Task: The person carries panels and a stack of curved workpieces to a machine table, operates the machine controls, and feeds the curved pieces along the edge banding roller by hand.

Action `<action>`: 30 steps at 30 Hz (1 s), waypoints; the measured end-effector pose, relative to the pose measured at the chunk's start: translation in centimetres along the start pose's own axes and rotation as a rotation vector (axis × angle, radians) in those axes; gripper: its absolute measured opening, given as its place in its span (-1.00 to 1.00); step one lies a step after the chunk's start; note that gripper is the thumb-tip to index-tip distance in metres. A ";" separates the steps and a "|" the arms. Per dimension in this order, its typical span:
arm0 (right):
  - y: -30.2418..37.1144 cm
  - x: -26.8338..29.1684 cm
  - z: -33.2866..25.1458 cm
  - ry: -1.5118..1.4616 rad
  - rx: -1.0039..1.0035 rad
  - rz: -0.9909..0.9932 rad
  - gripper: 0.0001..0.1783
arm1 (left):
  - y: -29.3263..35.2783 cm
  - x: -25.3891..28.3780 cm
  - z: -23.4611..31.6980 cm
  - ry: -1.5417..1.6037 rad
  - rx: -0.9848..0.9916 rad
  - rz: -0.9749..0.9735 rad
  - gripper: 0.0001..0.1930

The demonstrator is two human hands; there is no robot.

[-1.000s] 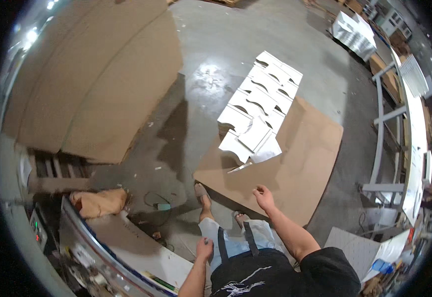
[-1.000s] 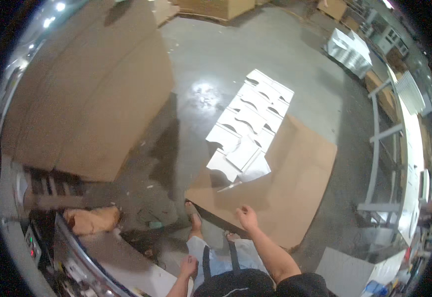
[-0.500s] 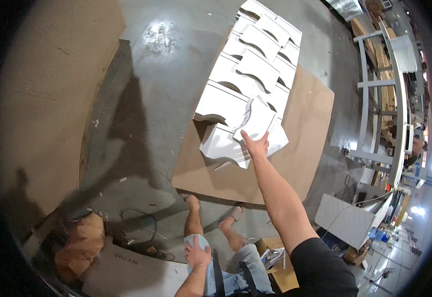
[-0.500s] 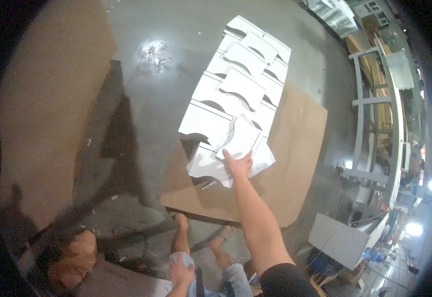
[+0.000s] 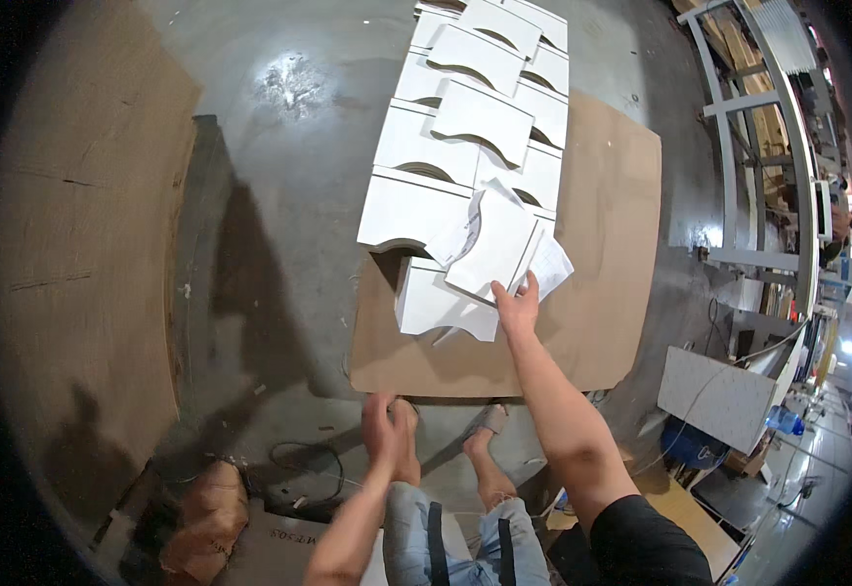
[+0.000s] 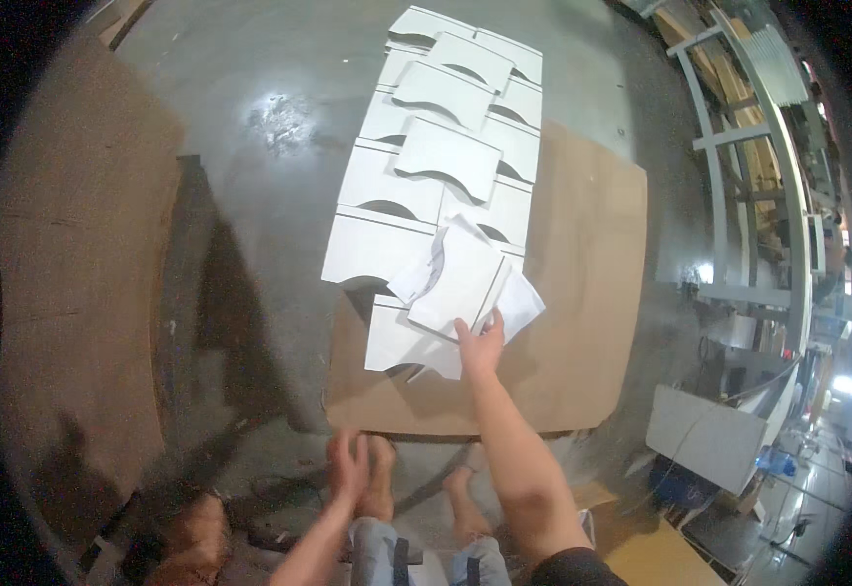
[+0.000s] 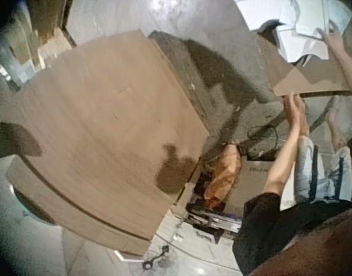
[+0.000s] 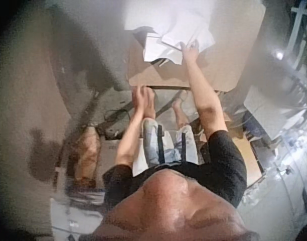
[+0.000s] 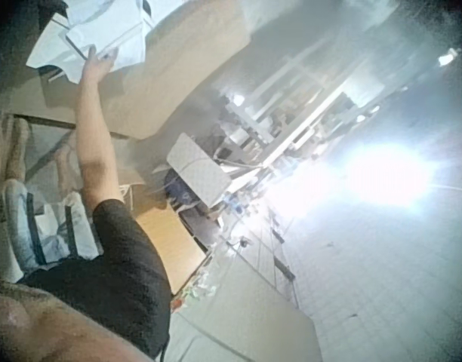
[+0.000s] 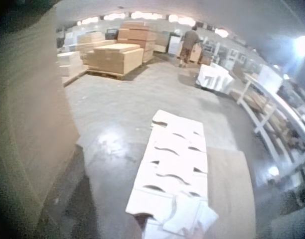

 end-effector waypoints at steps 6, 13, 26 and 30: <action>-2.9 -0.8 5.2 -0.127 -0.269 -0.296 -0.24 | -19.0 -3.1 17.1 -0.075 -0.498 0.047 -0.65; -0.2 0.4 8.1 -0.403 -0.336 -0.413 -0.54 | -22.7 -6.0 18.1 -0.397 -0.213 0.062 -0.64; 8.1 5.9 8.9 -0.789 -0.385 -0.424 -0.64 | -18.3 -0.3 16.6 0.266 -0.238 0.281 -0.86; 7.5 7.4 6.3 -0.726 -0.329 -0.355 -0.65 | -12.3 5.3 3.2 0.603 0.159 0.392 -0.87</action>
Point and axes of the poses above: each hand's wrist, its own y-axis away from the middle knuckle, its own x-axis out of the back of the hand, z = x × y, the point moved 6 cm from there along -y, towards the middle knuckle, and after that the axes turned 5 degrees about y, right-handed, at the moved point
